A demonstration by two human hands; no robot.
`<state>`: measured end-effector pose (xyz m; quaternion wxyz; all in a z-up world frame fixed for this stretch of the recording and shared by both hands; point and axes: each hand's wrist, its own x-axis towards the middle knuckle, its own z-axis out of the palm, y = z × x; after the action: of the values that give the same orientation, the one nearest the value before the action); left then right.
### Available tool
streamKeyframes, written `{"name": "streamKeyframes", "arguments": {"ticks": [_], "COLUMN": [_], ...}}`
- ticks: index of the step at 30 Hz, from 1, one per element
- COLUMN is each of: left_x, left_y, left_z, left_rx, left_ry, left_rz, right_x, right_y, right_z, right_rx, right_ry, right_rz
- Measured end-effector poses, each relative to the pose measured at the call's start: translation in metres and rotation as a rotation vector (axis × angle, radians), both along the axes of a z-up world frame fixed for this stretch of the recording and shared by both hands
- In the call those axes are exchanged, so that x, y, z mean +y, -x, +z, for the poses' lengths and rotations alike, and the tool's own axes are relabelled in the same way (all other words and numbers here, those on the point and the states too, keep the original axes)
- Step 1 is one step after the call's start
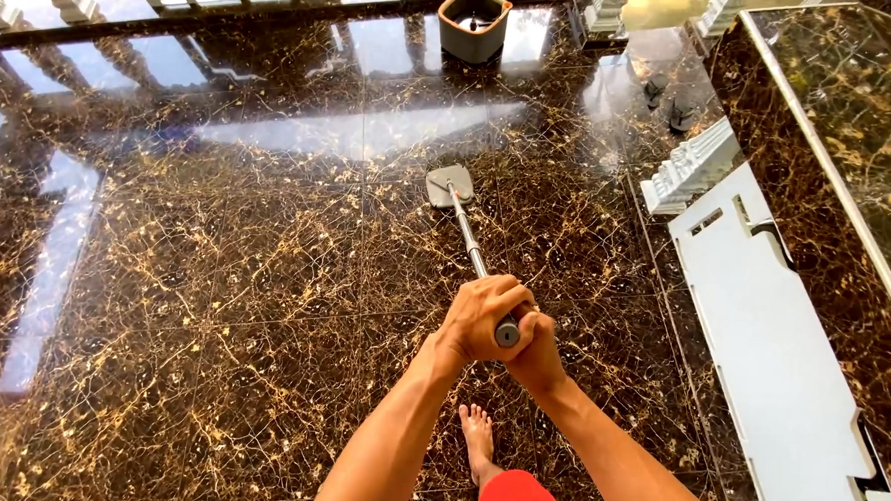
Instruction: Mopping a dark marble floor using a flat mop.
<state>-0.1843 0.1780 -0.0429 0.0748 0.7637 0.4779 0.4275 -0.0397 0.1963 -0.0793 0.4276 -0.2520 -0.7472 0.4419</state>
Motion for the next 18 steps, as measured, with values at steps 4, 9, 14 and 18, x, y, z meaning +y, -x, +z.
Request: {"name": "streamKeyframes", "arguments": {"ticks": [4,9,14,18], "left_x": [-0.040,-0.122,-0.210,-0.255], "left_y": [-0.012,-0.029,-0.051,-0.064], "left_z": [0.021,0.060,0.087,0.104], "left_rx": [0.014,-0.056,-0.096,-0.116], "left_ry": [0.007,0.017,0.060,0.106], "left_rz": [0.003,0.008,0.007,-0.006], "right_x": [-0.043,-0.113,-0.199,-0.240], "right_y": [-0.014,-0.032,-0.056,-0.068], "right_z": [0.021,0.050,0.086,0.106], "right_rx": [0.042,0.053,-0.064,-0.166], "right_ry": [-0.023,0.065,0.058,-0.085], "right_rz": [0.009,0.075,0.006,-0.060]}}
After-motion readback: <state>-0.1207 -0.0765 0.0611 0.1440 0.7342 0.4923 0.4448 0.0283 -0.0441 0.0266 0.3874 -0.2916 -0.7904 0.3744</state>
